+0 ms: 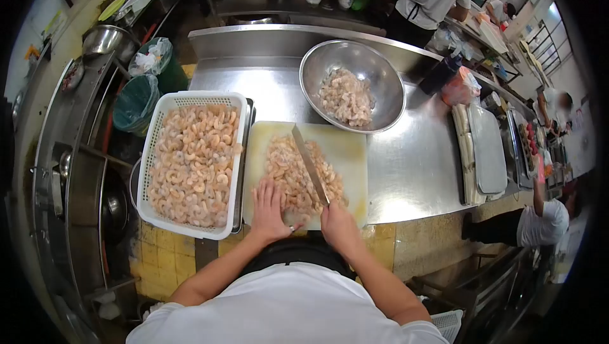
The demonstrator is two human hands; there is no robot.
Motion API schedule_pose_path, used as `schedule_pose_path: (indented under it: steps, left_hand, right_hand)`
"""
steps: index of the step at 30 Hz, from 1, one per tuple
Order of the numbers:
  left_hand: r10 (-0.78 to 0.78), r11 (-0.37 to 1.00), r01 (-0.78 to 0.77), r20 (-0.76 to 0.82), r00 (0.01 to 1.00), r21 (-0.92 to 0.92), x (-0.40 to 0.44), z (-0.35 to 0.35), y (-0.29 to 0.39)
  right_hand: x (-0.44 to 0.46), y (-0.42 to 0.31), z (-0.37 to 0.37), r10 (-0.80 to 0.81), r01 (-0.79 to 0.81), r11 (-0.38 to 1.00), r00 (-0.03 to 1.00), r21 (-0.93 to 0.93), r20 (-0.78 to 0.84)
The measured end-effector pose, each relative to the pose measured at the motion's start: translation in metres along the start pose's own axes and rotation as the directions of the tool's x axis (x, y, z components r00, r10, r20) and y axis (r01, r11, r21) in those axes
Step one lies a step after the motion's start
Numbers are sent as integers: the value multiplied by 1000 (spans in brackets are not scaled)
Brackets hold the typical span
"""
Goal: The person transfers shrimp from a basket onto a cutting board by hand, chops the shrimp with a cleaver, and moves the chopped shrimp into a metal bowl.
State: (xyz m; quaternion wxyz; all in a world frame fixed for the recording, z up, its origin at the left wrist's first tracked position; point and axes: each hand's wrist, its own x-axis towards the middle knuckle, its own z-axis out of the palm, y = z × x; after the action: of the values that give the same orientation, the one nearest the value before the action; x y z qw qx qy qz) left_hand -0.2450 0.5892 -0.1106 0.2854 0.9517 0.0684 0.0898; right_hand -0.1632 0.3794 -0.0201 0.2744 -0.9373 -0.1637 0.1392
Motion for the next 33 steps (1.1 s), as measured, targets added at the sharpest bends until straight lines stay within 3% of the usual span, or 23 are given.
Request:
schedule_pose_path:
  steps: [2, 5, 8, 11, 14, 17, 20, 23, 26, 29, 33]
  left_hand:
    - [62, 997, -62, 0, 998, 36, -3, 19, 7]
    - [-13, 996, 19, -71, 997, 86, 11, 38, 7]
    - [-70, 994, 77, -100, 993, 78, 20, 41, -5]
    - [-52, 999, 52, -110, 993, -5, 25, 27, 1]
    - [-57, 996, 52, -70, 996, -68, 22, 2, 5]
    - [-131, 991, 121, -191, 973, -64, 15, 16, -19]
    - [-131, 990, 138, -139, 982, 40, 14, 23, -29]
    - [-114, 993, 112, -162, 980, -22, 13, 29, -27]
    - [-92, 994, 81, -174, 980, -68, 15, 26, -24]
    - [-40, 995, 21, -191, 981, -96, 17, 21, -22]
    - [-12, 993, -11, -187, 982, -119, 12, 23, -29]
  right_hand:
    - [7, 31, 21, 10, -10, 1000, 1000, 3, 26]
    - [11, 13, -6, 25, -26, 999, 999, 19, 47]
    - [7, 9, -20, 8, -8, 1000, 1000, 1, 29]
    - [14, 41, 10, 27, -23, 999, 995, -47, 92]
    - [9, 22, -8, 29, -29, 1000, 996, -2, 85]
    - [-11, -9, -25, 59, -65, 995, 996, 79, 71]
    - [-8, 5, 29, 0, 0, 1000, 997, 0, 79]
    - [17, 2, 37, -16, 19, 997, 999, -68, 40]
    - [11, -23, 10, -1, 1, 1000, 1000, -14, 4]
    - [8, -3, 30, -54, 54, 999, 998, 0, -39]
    - [13, -6, 29, -22, 22, 1000, 1000, -17, -5]
